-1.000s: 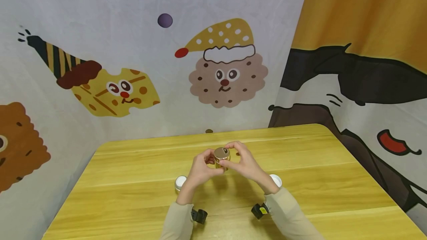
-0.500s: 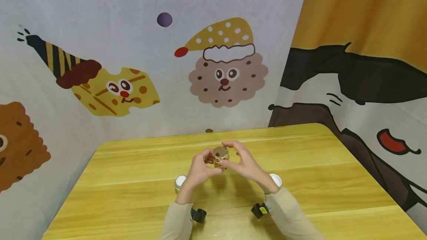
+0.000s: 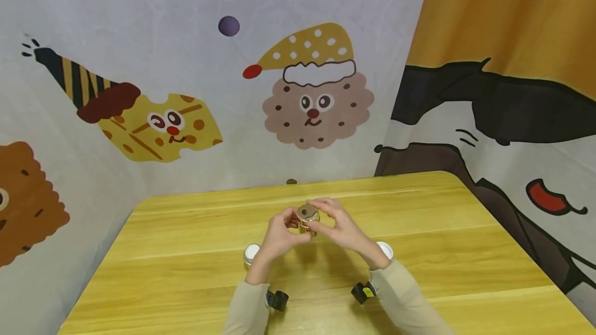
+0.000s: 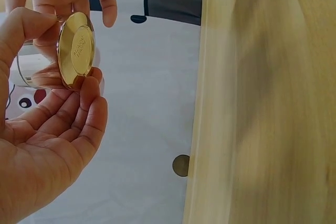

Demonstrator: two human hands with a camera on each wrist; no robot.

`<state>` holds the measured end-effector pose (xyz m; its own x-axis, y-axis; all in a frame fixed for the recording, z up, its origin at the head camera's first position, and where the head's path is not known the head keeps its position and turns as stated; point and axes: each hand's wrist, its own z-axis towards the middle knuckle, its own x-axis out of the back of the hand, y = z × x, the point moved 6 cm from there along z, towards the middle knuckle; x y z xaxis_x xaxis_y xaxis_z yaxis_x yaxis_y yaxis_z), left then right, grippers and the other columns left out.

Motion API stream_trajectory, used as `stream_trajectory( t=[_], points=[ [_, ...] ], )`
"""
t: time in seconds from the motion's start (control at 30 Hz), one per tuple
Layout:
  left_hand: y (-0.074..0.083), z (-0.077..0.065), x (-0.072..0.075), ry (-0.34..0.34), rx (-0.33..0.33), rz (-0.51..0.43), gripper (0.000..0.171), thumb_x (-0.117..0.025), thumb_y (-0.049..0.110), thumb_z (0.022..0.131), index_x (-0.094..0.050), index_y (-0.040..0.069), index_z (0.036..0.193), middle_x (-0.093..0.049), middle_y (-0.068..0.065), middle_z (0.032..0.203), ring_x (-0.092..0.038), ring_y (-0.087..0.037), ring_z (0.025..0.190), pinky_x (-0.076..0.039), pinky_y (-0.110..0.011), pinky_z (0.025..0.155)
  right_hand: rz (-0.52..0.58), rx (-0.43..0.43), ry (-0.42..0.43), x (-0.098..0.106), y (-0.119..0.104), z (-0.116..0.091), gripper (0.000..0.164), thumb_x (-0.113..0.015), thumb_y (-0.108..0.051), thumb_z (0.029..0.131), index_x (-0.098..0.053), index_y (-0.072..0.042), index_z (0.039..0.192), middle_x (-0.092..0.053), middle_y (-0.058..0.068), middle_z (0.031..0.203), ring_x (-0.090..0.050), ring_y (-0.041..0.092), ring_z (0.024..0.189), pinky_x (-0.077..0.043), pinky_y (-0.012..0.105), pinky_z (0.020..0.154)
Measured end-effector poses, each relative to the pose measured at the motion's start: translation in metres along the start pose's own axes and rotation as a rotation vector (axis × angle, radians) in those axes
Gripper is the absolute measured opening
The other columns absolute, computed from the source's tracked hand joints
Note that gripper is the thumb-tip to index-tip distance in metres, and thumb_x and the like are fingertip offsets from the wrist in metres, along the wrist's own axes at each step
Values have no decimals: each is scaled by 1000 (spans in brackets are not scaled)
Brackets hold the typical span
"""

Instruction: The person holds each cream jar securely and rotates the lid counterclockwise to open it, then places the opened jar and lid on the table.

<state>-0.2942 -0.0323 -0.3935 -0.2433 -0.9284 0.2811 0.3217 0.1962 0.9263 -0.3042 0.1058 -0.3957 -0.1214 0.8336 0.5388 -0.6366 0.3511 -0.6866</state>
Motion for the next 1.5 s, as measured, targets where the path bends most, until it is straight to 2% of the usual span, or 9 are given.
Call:
stream_trajectory(
  t=[0.13,0.3,0.47,0.7,0.83,1.0,1.2,1.37,1.5],
  points=[
    [0,0,0,4,7,-2,34,-73,-3,70,-62,-7,102,-63,-11,88,-57,-30,83,-49,-37,78,4,-56,12,0,0,-1,49,-67,-11,85,-50,1,130,-52,15,127,-46,33,116,-40,51,90],
    [-1,0,0,2,12,-15,34,-72,-5,69,-61,-7,101,-63,-9,87,-57,-33,83,-49,-35,78,-15,-109,72,0,4,0,44,-75,-14,79,-55,-2,116,-57,12,117,-49,28,107,-38,38,82],
    [1,0,-1,-1,10,-8,32,-73,-3,70,-62,-7,100,-62,-7,86,-57,-30,83,-49,-34,77,-10,-79,87,2,3,1,39,-76,-12,76,-60,-5,110,-59,8,112,-51,27,102,-39,36,79],
    [1,-1,0,-1,14,7,32,-73,-2,71,-62,-6,101,-62,-7,87,-56,-27,82,-49,-32,76,14,-12,10,1,-5,-1,43,-66,-6,84,-55,2,125,-53,16,125,-48,32,112,-41,40,86],
    [-2,-1,-1,-8,14,-1,35,-73,-4,70,-61,-8,102,-61,-6,85,-56,-31,82,-48,-32,76,15,-74,10,-1,-3,-1,52,-69,-9,83,-49,2,130,-51,17,127,-47,34,116,-38,45,89],
    [-4,-1,0,-7,16,-10,35,-72,-5,69,-61,-7,102,-61,-4,85,-56,-32,83,-48,-32,77,9,-146,56,-3,7,-1,50,-76,-17,77,-52,-3,119,-55,11,119,-49,28,109,-38,40,85],
    [-2,0,0,-6,4,-4,35,-72,-4,70,-61,-7,103,-61,-6,87,-56,-30,82,-49,-34,77,10,-100,71,-1,5,1,43,-76,-14,76,-57,-4,113,-57,7,115,-50,23,105,-39,35,81],
    [-2,0,0,-8,1,-8,32,-72,-3,71,-61,-6,101,-61,-5,85,-56,-28,82,-48,-36,77,21,-36,31,0,0,0,42,-69,-10,83,-57,-2,122,-54,12,123,-49,27,109,-40,35,82],
    [-2,0,0,-12,2,-8,32,-72,-3,70,-61,-6,101,-61,-5,85,-56,-28,82,-48,-35,78,35,-55,15,0,1,-1,48,-66,-12,86,-50,-2,130,-51,12,128,-47,30,114,-38,38,85]
  ],
)
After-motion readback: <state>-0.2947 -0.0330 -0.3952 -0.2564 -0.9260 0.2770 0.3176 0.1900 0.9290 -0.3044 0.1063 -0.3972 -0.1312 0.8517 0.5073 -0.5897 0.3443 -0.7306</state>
